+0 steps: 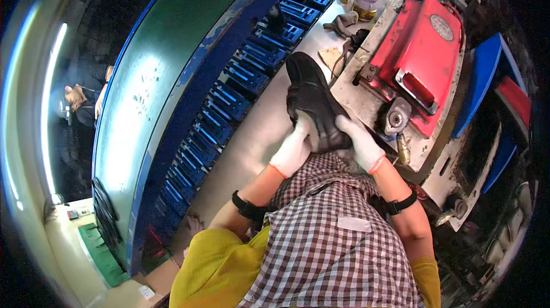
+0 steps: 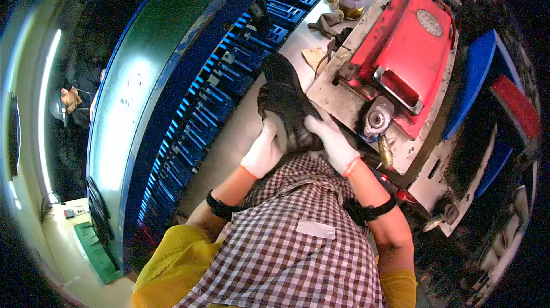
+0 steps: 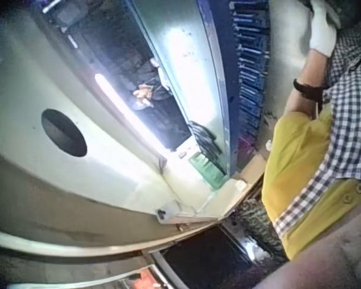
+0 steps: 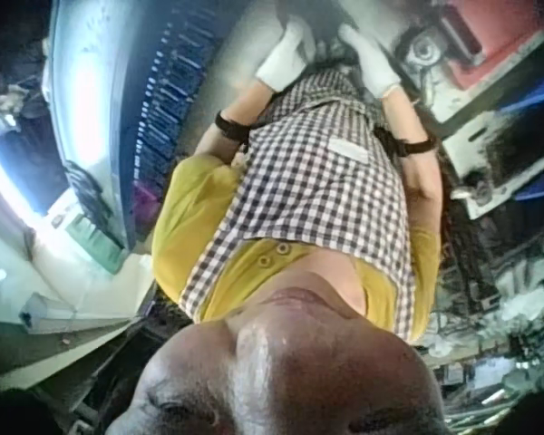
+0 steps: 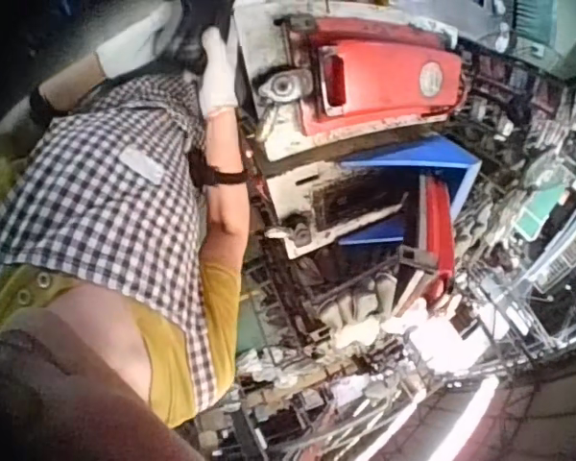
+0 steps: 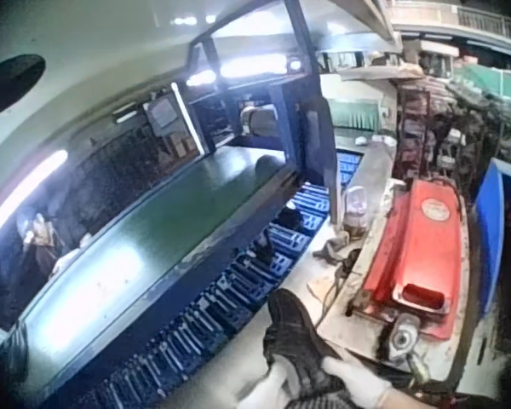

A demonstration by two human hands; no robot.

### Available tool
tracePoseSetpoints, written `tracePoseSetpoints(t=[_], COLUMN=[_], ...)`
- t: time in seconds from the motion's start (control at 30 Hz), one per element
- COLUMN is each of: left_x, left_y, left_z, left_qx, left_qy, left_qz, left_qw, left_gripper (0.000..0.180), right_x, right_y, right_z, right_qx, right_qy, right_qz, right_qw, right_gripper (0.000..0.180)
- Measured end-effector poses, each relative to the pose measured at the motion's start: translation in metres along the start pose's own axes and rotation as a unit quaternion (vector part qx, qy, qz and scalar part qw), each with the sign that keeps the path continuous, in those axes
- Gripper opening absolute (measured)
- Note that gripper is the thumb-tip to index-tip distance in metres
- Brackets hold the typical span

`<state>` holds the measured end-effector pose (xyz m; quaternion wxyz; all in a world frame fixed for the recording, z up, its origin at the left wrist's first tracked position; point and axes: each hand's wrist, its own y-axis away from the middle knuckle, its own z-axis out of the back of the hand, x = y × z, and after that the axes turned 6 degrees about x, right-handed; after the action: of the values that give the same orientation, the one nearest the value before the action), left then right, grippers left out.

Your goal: Manufacturing shoes by placing uppers into a pressing and heating machine.

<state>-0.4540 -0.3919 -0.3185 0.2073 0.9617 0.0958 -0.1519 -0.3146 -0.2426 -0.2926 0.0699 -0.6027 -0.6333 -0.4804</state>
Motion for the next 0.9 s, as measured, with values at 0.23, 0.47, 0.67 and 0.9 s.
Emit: tracePoseSetpoints(t=[0.23,0.47,0.67,0.9], left_x=[-0.043,-0.117,-0.225,-0.27], left_y=[-0.015,-0.132,-0.254,-0.311], left_z=[0.066,0.16,0.218,0.196], left_qx=[0.06,-0.269,-0.352,-0.424], left_qy=[-0.562,-0.187,-0.314,-0.603], left_qz=[-0.159,-0.063,-0.125,-0.157], left_qw=[0.809,0.943,0.873,0.657], left_gripper=[0.053,0.044,0.032,0.105], right_x=[-0.016,0.001,-0.047,-0.07], right_y=[-0.055,0.016,0.059,0.06], right_z=[-0.01,0.03,0.093,0.115], right_qx=[0.014,-0.326,-0.504,-0.518], right_qy=[0.368,0.536,0.597,0.581], right_qz=[0.125,0.314,0.174,0.143], right_qw=[0.921,0.712,0.599,0.611], right_gripper=[0.08,0.036,0.047,0.057])
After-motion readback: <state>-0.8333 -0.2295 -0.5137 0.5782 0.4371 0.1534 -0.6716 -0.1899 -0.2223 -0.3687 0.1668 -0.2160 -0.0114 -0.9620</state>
